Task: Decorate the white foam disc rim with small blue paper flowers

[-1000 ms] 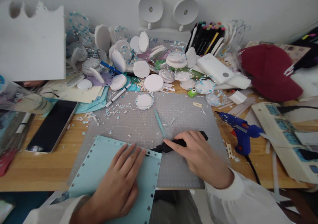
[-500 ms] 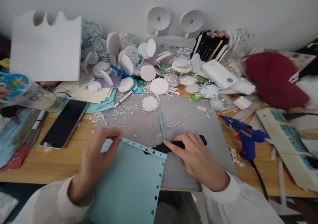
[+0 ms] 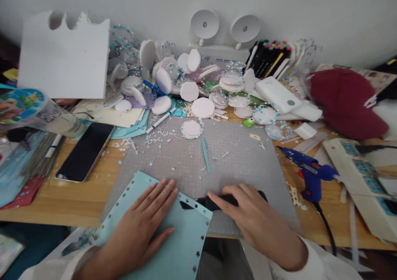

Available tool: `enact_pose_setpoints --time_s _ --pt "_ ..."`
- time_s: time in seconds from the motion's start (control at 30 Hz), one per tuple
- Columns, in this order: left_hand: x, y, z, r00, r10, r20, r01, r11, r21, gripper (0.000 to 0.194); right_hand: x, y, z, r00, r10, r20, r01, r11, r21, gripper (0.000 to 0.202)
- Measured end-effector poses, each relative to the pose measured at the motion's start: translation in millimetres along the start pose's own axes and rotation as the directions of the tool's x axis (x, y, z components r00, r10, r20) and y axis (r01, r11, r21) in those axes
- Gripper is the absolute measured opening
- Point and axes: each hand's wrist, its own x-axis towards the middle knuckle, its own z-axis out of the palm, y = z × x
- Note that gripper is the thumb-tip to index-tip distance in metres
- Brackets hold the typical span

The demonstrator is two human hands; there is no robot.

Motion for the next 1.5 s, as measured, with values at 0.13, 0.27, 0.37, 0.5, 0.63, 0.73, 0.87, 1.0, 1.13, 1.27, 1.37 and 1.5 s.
enact_pose_setpoints --time_s 0.13,0.27,0.37,0.5,0.63,0.73,0.87,1.0,1.13,1.27,1.37,1.5 --pt "-3.4 0.0 0.4 1.0 0.005 0.002 -0.005 1.0 -0.009 0.066 0.4 -9.4 2.6 1.0 0.01 -0.004 -0.01 1.0 -0.011 0.062" --pt "-2.4 -0.3 0.9 1.0 0.008 -0.016 -0.009 0.999 -0.038 0.065 8.9 -10.5 5.6 1.0 0.023 0.004 -0.023 1.0 -0.003 0.062" --pt "-2.2 -0.5 1.5 1.0 0.01 -0.015 -0.01 0.999 -0.033 0.066 9.8 -7.9 5.3 1.0 0.018 0.005 -0.018 1.0 -0.002 0.064" --pt "-3.1 -1.0 2.0 1.0 0.01 -0.002 -0.01 1.0 -0.018 0.066 6.0 -3.6 4.1 1.0 0.018 0.019 -0.018 1.0 -0.013 0.068" --pt "-3.9 -0.8 2.2 1.0 0.012 0.014 -0.012 1.0 -0.001 0.066 13.8 -5.1 6.2 1.0 0.01 -0.004 -0.01 1.0 -0.019 0.065" --pt "-3.7 -0.3 2.2 1.0 0.017 0.016 -0.017 1.0 -0.003 0.067 26.9 -9.4 9.1 0.999 -0.014 -0.036 0.013 1.0 -0.025 0.062" --pt "-3.5 0.4 1.5 1.0 0.009 0.022 -0.008 1.0 -0.02 0.068 38.8 -14.3 11.7 0.997 -0.033 -0.063 0.031 0.999 -0.042 0.062" --pt "-3.6 0.3 -1.5 0.999 0.022 0.036 -0.021 0.999 -0.033 0.069 34.9 -17.3 10.3 0.996 -0.068 -0.051 0.064 0.995 -0.08 0.054" --pt "-0.9 -0.4 -3.8 0.991 0.114 0.071 -0.11 0.992 -0.059 0.067 18.5 -18.6 6.7 0.995 -0.091 -0.045 0.085 0.989 -0.123 0.043" --pt "2.1 -1.5 -0.3 0.997 0.075 0.022 -0.075 0.997 0.012 0.069 2.7 -16.0 5.3 0.996 -0.012 -0.089 0.0 0.991 -0.136 0.041" --pt "1.5 -3.3 4.5 0.994 -0.072 -0.08 0.08 0.993 0.09 0.087 -2.3 -11.7 5.1 0.994 0.028 -0.108 -0.042 0.991 -0.129 0.042" --pt "-0.2 -5.9 9.3 0.986 -0.059 -0.155 0.082 0.985 0.151 0.094 3.9 -7.0 4.6 0.996 -0.01 -0.091 0.0 0.994 -0.11 0.042"
